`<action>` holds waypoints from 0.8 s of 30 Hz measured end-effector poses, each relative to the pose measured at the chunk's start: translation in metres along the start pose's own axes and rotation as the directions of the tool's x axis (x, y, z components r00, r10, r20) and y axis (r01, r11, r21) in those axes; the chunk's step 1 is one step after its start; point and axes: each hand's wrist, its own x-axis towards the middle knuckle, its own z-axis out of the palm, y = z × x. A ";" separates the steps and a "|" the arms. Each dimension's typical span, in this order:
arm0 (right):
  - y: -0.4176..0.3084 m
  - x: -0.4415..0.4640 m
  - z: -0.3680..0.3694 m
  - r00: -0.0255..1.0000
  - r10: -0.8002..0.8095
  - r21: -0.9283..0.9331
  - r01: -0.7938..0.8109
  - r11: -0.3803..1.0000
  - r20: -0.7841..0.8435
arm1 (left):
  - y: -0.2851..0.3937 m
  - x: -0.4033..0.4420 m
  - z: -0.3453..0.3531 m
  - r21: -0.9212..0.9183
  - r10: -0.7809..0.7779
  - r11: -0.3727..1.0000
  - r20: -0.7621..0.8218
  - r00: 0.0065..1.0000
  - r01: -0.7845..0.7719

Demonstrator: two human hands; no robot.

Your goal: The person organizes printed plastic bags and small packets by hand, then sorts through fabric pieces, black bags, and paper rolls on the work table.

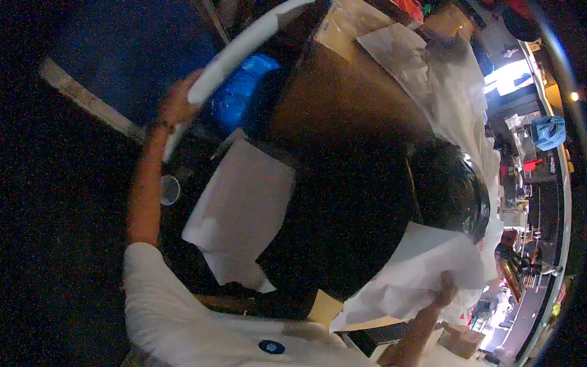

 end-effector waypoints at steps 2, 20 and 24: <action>0.032 0.004 -0.016 0.998 0.017 -0.003 -0.017 1.000 -0.066 | 0.089 -0.074 -0.024 0.499 -0.024 0.856 -0.229 0.973 0.138; -0.002 0.011 0.025 0.999 -0.044 -0.029 0.044 0.999 -0.021 | 0.212 0.020 0.011 0.508 0.601 0.715 -0.095 0.793 -0.481; -0.039 -0.005 0.043 0.998 0.059 -0.141 -0.057 0.988 0.013 | 0.191 0.083 -0.062 0.187 0.386 0.920 -0.270 0.882 -0.345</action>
